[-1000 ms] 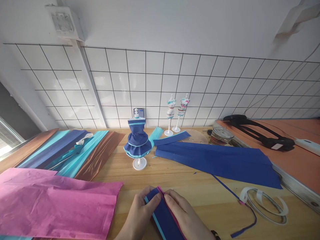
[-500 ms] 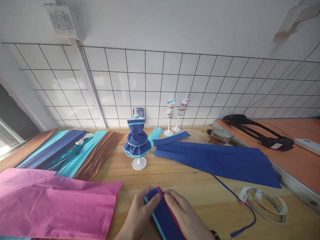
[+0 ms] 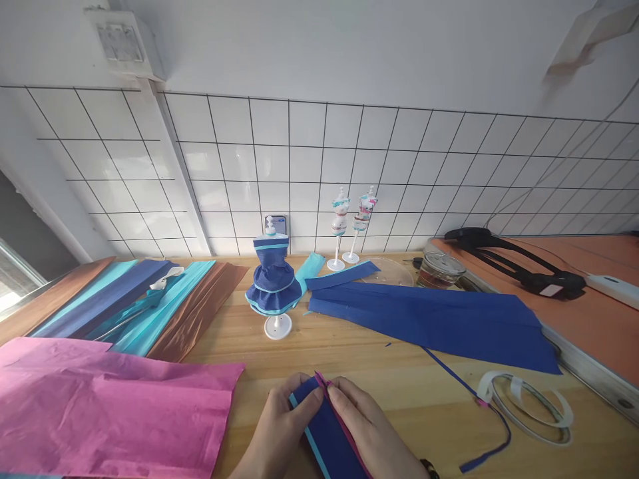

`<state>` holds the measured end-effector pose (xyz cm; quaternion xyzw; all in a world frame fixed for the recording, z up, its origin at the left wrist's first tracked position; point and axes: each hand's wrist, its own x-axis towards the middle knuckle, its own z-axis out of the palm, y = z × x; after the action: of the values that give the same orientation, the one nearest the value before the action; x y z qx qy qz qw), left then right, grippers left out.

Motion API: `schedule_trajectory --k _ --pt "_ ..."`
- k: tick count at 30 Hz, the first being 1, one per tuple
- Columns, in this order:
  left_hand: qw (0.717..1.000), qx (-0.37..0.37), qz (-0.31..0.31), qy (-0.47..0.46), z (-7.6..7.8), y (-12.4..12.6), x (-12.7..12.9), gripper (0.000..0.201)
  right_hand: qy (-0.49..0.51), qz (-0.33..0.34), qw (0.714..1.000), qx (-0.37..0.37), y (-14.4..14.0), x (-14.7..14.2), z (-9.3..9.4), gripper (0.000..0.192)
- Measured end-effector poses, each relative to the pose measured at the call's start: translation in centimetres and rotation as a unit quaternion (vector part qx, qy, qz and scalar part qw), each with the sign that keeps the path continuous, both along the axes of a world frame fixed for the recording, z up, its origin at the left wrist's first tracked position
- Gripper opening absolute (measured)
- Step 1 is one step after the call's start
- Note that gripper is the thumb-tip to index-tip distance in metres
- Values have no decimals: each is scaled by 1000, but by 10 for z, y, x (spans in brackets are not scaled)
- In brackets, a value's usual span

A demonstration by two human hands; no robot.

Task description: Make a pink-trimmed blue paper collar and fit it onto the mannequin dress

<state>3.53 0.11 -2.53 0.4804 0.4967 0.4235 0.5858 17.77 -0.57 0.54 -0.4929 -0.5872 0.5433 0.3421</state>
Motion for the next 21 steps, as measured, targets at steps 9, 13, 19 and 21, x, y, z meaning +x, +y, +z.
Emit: schedule_trajectory --k 9,13,19,21 --pt "1000 -6 0 -7 0 -1 0 30 1 -3 1000 -3 0 0 -1 33" --pt "1000 -13 4 -3 2 -1 1 32 -6 3 1000 -2 1 1 -1 32" --pt "1000 -8 6 -6 3 -1 1 31 -12 2 1000 9 3 1 0 32" --pt "1000 -13 8 -19 2 -1 0 29 -32 -4 999 28 6 5 -1 34"
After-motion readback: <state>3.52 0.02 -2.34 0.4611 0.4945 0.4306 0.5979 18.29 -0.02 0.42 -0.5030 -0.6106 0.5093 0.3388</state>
